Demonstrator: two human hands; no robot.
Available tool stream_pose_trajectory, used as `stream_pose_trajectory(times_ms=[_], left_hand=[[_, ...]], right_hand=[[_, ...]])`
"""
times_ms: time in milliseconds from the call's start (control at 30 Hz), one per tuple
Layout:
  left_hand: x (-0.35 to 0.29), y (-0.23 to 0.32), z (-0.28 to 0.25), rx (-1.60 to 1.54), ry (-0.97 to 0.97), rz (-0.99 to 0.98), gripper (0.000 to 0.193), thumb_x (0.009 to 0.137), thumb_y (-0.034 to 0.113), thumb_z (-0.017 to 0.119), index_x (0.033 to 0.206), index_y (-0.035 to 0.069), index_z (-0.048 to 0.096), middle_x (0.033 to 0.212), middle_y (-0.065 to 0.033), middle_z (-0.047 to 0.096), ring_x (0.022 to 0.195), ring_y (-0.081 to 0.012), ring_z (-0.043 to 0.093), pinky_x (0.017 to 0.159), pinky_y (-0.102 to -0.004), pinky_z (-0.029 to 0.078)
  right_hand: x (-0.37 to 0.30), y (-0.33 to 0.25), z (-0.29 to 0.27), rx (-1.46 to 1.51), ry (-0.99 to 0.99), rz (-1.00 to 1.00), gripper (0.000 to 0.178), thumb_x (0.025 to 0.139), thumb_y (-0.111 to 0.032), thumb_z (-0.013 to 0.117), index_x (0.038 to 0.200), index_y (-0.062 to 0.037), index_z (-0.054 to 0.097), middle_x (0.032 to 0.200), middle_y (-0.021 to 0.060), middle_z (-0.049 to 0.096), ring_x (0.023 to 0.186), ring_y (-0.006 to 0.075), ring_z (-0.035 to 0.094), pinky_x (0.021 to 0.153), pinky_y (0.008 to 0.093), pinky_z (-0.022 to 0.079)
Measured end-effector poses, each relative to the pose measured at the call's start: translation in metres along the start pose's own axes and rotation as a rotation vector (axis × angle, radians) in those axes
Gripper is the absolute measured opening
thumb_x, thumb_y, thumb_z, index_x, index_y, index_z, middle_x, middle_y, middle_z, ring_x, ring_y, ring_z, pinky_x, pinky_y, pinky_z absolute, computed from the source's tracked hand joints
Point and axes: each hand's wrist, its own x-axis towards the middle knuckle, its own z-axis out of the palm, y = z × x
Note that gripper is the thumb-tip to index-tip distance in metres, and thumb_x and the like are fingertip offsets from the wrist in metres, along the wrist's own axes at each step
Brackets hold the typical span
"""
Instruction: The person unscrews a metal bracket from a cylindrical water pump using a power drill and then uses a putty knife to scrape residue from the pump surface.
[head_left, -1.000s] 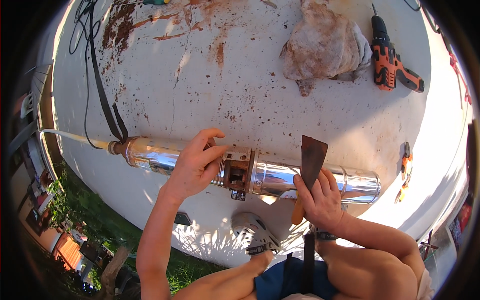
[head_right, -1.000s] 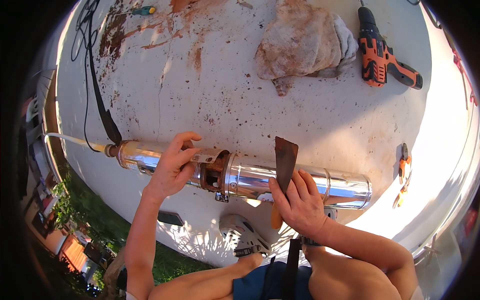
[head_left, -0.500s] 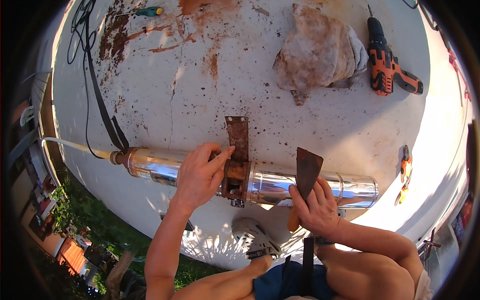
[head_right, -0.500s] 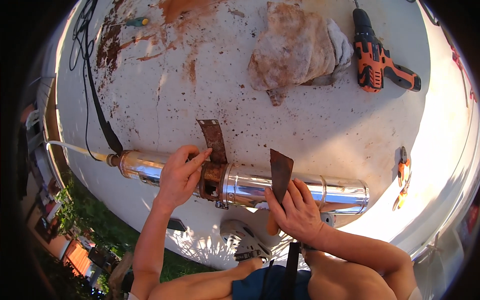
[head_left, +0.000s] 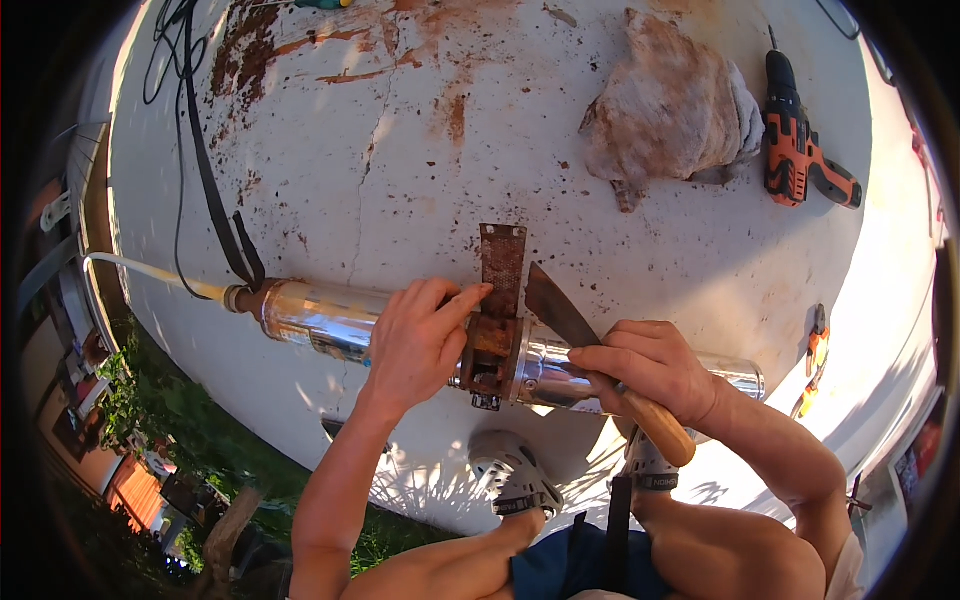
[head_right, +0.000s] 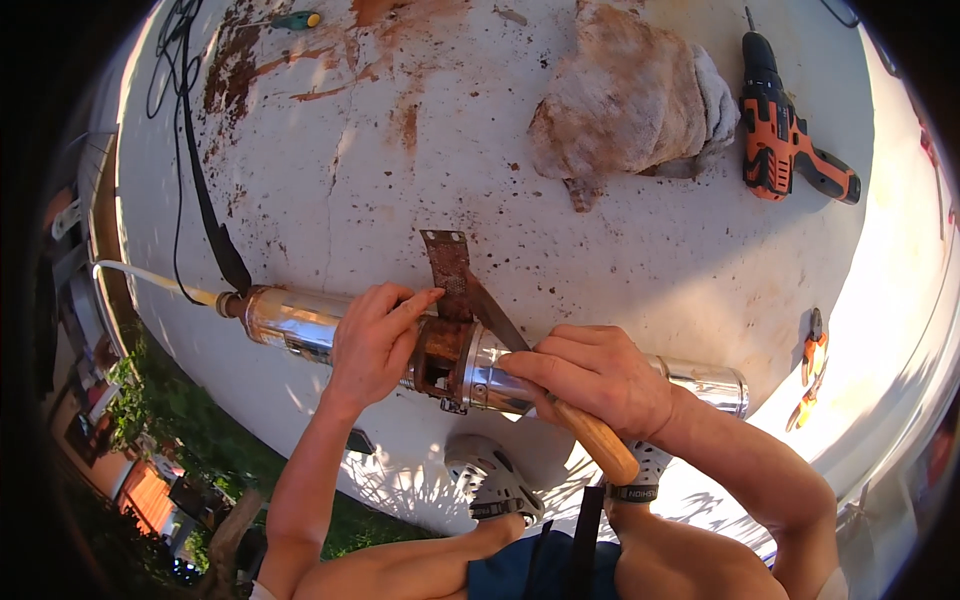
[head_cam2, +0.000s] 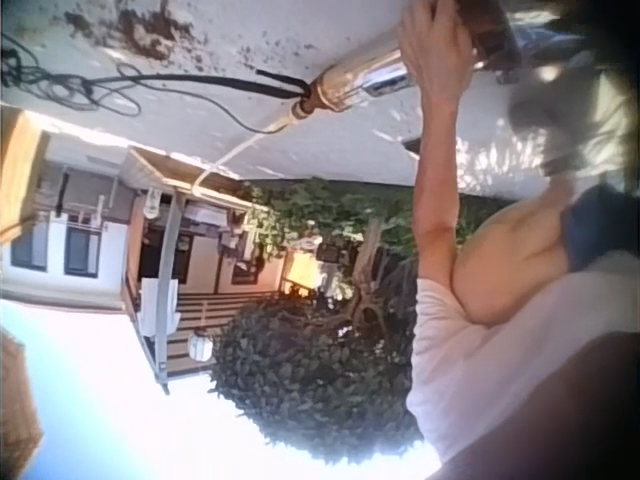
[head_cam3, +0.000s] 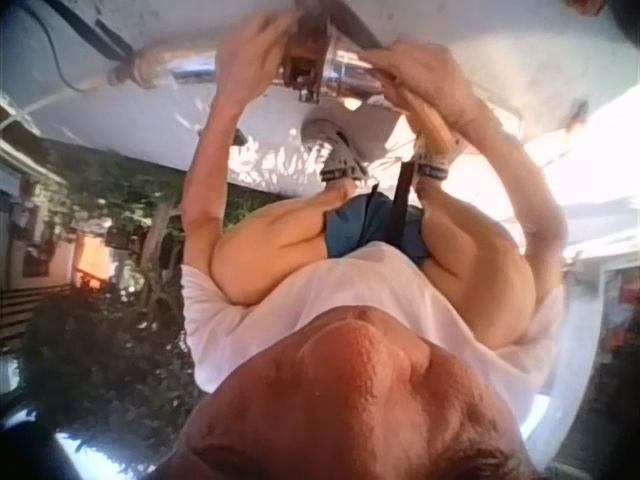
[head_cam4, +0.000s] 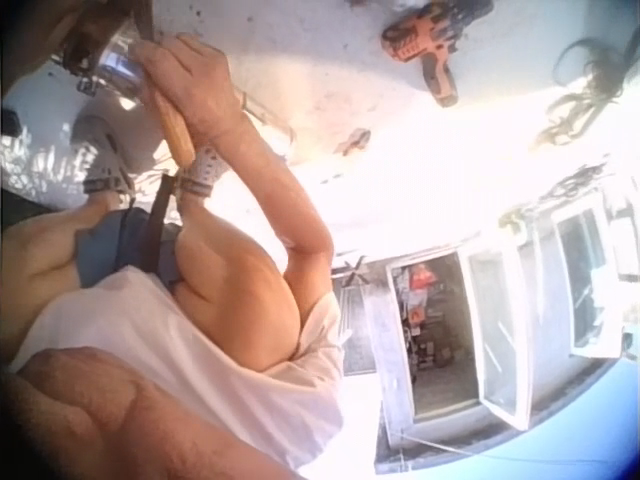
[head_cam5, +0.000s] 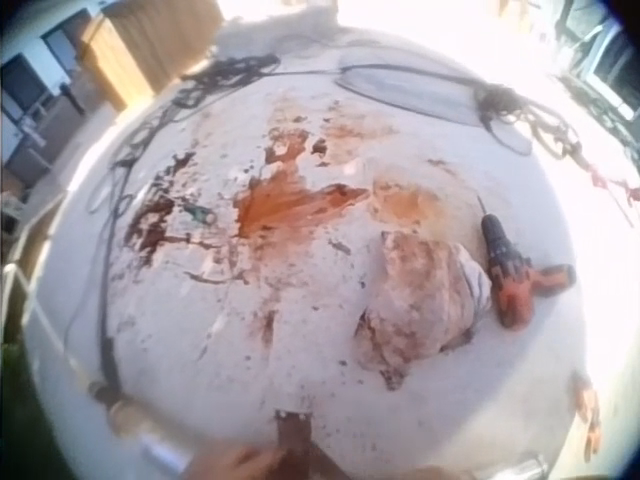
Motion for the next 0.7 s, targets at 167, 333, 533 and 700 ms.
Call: stream_pose_trajectory(times_ms=[167, 333, 533, 700], left_hand=[[0.004, -0.005, -0.001, -0.075, 0.010, -0.006, 0.045, 0.084, -0.002, 0.059, 0.127, 0.007, 0.070, 0.105, -0.0100, 0.062, 0.096, -0.0315, 0.060, 0.082, -0.0415, 0.047], [0.007, -0.006, 0.001, -0.181, -0.017, -0.112, 0.042, 0.083, -0.008, 0.057, 0.122, -0.001, 0.069, 0.106, -0.0116, 0.063, 0.090, -0.0285, 0.061, 0.078, -0.0337, 0.048], [0.017, -0.007, 0.000, -0.466, -0.064, -0.257, 0.032, 0.087, -0.009, 0.056, 0.116, -0.003, 0.067, 0.102, -0.0065, 0.062, 0.084, -0.0174, 0.059, 0.073, -0.0294, 0.047], [0.023, -0.003, 0.002, -0.473, -0.044, -0.422, 0.028, 0.092, 0.003, 0.064, 0.120, 0.002, 0.066, 0.104, -0.0100, 0.068, 0.074, -0.0196, 0.061, 0.069, -0.0339, 0.050]], right_hand=[[0.036, 0.019, 0.016, 0.113, -0.210, -0.069, 0.031, 0.080, -0.015, 0.074, 0.108, -0.0086, 0.064, 0.086, 0.0073, 0.059, 0.080, 0.0290, 0.064, 0.066, 0.0402, 0.053], [0.038, 0.027, 0.014, 0.107, -0.301, -0.036, 0.027, 0.080, -0.014, 0.071, 0.104, -0.0076, 0.063, 0.086, 0.0075, 0.059, 0.082, 0.0303, 0.064, 0.072, 0.0402, 0.053], [0.041, 0.033, 0.006, 0.292, -0.338, 0.056, 0.022, 0.080, -0.014, 0.071, 0.099, -0.0083, 0.062, 0.085, 0.0073, 0.059, 0.082, 0.0306, 0.063, 0.072, 0.0395, 0.052], [0.039, 0.033, 0.003, 0.182, -0.334, -0.009, 0.022, 0.079, -0.015, 0.072, 0.098, -0.0084, 0.061, 0.084, 0.0076, 0.058, 0.081, 0.0308, 0.063, 0.071, 0.0407, 0.053]])
